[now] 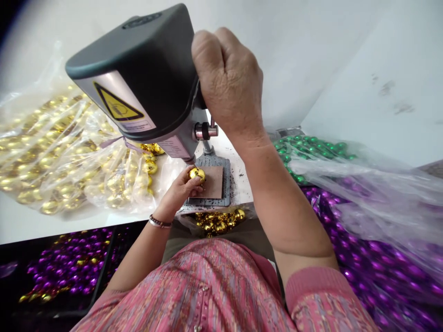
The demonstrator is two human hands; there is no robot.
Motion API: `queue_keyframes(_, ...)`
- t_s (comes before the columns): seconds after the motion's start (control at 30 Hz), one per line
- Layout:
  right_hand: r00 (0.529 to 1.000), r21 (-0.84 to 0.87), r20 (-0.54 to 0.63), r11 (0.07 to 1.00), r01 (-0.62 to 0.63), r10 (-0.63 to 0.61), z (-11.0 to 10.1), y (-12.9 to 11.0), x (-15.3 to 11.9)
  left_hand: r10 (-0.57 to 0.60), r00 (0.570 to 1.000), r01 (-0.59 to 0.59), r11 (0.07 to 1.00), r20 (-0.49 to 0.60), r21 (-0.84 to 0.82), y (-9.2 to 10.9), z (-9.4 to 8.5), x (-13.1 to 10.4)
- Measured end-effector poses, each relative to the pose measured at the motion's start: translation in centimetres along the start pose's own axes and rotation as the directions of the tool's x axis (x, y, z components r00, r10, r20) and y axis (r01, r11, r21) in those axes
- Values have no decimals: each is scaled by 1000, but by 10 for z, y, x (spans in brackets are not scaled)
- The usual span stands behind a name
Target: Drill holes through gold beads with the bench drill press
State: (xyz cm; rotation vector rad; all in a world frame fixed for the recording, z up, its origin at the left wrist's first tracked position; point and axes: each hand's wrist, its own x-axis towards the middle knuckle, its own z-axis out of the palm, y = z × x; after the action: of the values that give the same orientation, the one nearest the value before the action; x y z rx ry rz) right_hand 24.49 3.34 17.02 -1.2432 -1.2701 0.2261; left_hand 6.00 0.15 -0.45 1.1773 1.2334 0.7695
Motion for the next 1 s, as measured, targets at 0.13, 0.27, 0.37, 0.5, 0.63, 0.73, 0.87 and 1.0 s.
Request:
queue_keyframes(0.13,1000,-2,15,1000,10,-10,-1,1,1,21,1000,-21,988,3,151,4,3,2)
queue_keyframes(0.27,1000,12,12,1000,28,-28,-1,3,1,34,999,-38,955,17,295,7,4,3)
queue_keyframes(0.37,999,15,32,999,29,-30,-3,3,1,79,997,-72,918,-1,390,8,4,5)
queue_keyframes(0.5,992,13,57,993,114,-114,-14,-2,-15,130,991,-109,893,-17,438,8,3,6)
queue_keyframes(0.63,962,-95,96,960,264,-255,-31,-4,-59,165,986,-159,900,19,407,3,3,7)
queue_keyframes(0.73,932,-271,147,892,361,-332,-38,7,-95,189,981,-188,896,37,402,2,3,6)
queue_keyframes(0.87,866,-379,135,783,494,-481,-32,34,-124,215,976,-210,879,38,429,4,4,5)
queue_keyframes(1.0,834,-340,38,777,529,-551,-20,55,-133,227,973,-221,867,41,447,2,3,6)
